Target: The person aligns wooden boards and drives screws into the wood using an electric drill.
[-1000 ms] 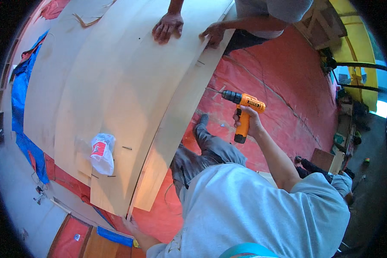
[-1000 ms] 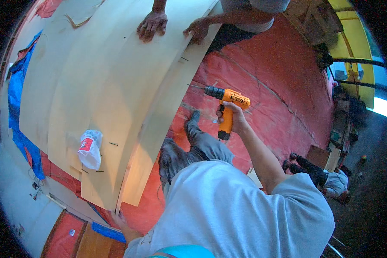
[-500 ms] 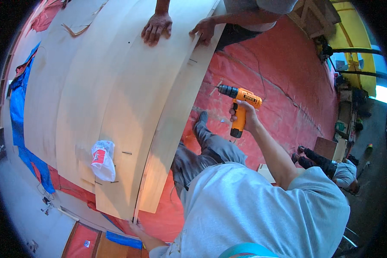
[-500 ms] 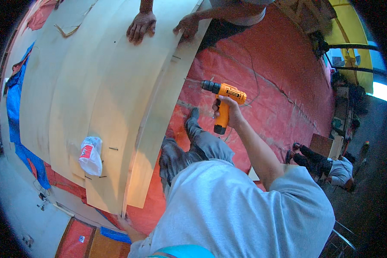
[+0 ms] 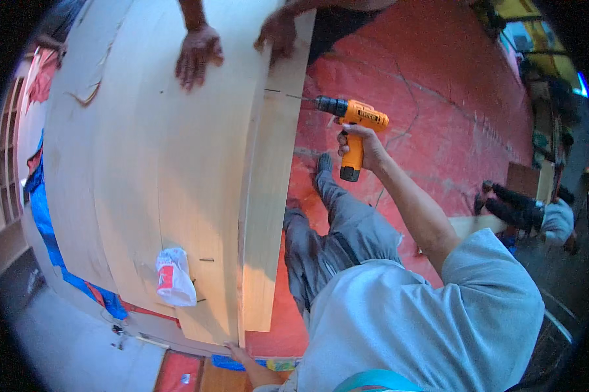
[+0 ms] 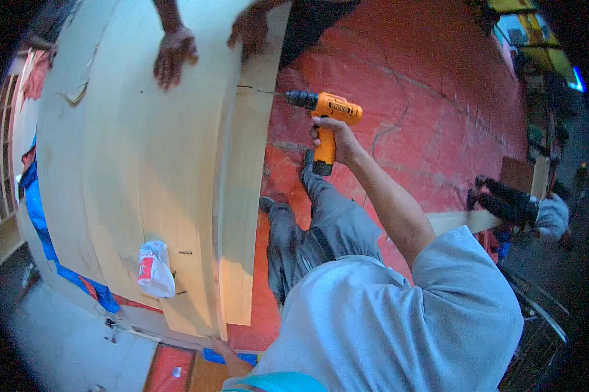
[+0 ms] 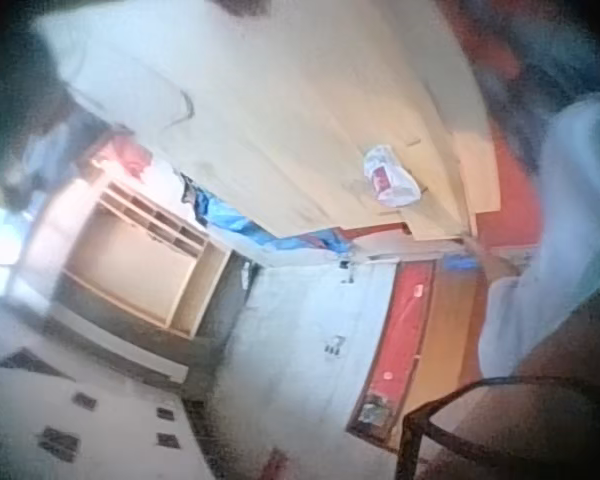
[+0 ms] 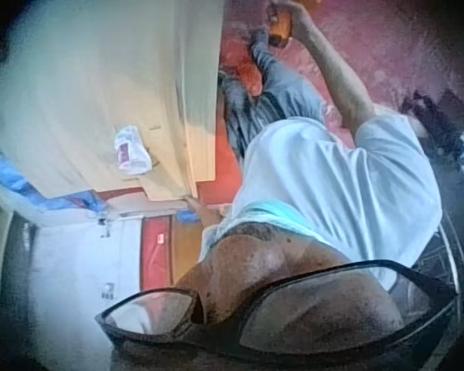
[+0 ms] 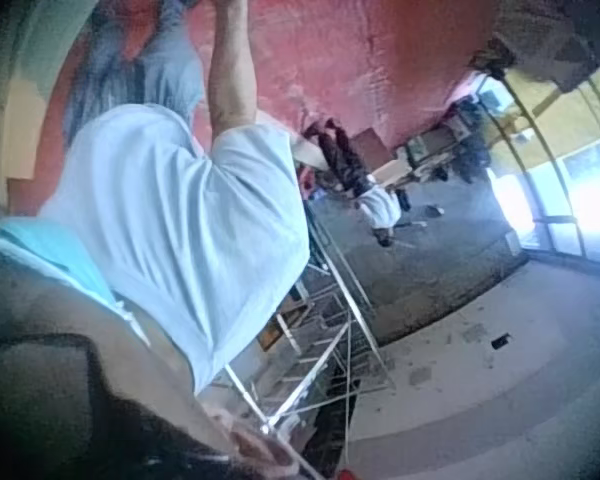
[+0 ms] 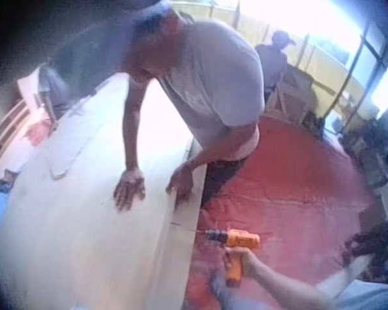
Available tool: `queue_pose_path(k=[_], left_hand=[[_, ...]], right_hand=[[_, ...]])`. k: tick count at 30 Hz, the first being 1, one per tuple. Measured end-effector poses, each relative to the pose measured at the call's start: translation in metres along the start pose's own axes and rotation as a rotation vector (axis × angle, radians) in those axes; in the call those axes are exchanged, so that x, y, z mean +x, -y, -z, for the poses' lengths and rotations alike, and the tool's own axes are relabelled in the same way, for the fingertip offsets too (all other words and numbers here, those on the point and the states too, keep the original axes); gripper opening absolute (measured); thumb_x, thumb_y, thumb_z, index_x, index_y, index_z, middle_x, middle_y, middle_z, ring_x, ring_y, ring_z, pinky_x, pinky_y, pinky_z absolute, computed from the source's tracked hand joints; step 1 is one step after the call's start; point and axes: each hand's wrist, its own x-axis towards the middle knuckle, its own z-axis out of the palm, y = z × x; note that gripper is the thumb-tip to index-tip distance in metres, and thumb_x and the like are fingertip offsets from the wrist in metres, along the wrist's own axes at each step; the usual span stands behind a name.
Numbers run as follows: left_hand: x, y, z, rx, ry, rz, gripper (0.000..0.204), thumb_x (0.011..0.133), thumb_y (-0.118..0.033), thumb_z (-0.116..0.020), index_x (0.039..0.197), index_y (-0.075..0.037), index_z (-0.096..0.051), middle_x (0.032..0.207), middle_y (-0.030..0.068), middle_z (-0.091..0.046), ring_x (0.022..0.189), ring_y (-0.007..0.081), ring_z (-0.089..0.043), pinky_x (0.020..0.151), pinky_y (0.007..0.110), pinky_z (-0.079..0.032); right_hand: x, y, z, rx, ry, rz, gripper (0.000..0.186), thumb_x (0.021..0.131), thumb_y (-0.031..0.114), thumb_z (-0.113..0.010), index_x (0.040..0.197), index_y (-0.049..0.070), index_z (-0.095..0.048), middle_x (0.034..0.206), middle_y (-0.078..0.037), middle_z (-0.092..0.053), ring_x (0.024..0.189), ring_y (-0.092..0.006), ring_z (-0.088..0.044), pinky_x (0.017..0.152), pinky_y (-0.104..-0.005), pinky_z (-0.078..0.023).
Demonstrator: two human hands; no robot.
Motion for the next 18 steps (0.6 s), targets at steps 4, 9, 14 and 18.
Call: queue_pose_path(k=[4,9,14,18], left_hand=[[-0.026,-0.011,0.004,0.083,-0.203,-0.1,0.081,0.097,-0.076,-0.037,0.147,-0.014,-0.052,0.141,0.0151,-0.054,0.111,0.0374,-0.058,0.074,0.052,-0.057],[-0.041,-0.033,-0.008,0.065,-0.181,-0.093,0.081,0.097,-0.076,-0.037,0.146,-0.013,-0.053,0.137,0.0143,-0.056,0.107,0.0352,-0.059,0.072,0.05,-0.057],[-0.047,-0.042,-0.011,0.069,-0.164,-0.094,0.08,0.098,-0.076,-0.037,0.144,-0.012,-0.053,0.134,0.0136,-0.058,0.104,0.0331,-0.06,0.07,0.048,-0.057],[-0.05,-0.048,-0.012,0.074,-0.159,-0.099,0.08,0.098,-0.076,-0.037,0.144,-0.012,-0.054,0.131,0.013,-0.06,0.101,0.0313,-0.061,0.069,0.046,-0.057]], right_hand=[[0.022,-0.001,0.006,0.032,0.044,-0.042,0.026,0.091,0.023,-0.075,0.11,0.013,-0.061,0.077,-0.005,-0.064,0.06,-0.0172,-0.063,0.058,-0.0338,-0.054],[0.031,-0.011,0.026,0.099,0.082,-0.034,0.031,0.091,0.021,-0.075,0.115,0.01,-0.06,0.076,-0.005,-0.065,0.06,-0.0156,-0.063,0.057,-0.0328,-0.053],[0.03,-0.01,0.026,0.118,0.136,-0.008,0.03,0.091,0.02,-0.075,0.115,0.008,-0.061,0.075,-0.005,-0.065,0.059,-0.0154,-0.062,0.056,-0.0312,-0.052],[0.033,-0.011,0.033,0.079,0.122,-0.002,0.038,0.092,0.021,-0.073,0.124,0.006,-0.06,0.074,-0.005,-0.064,0.059,-0.0144,-0.061,0.059,-0.0318,-0.053]])
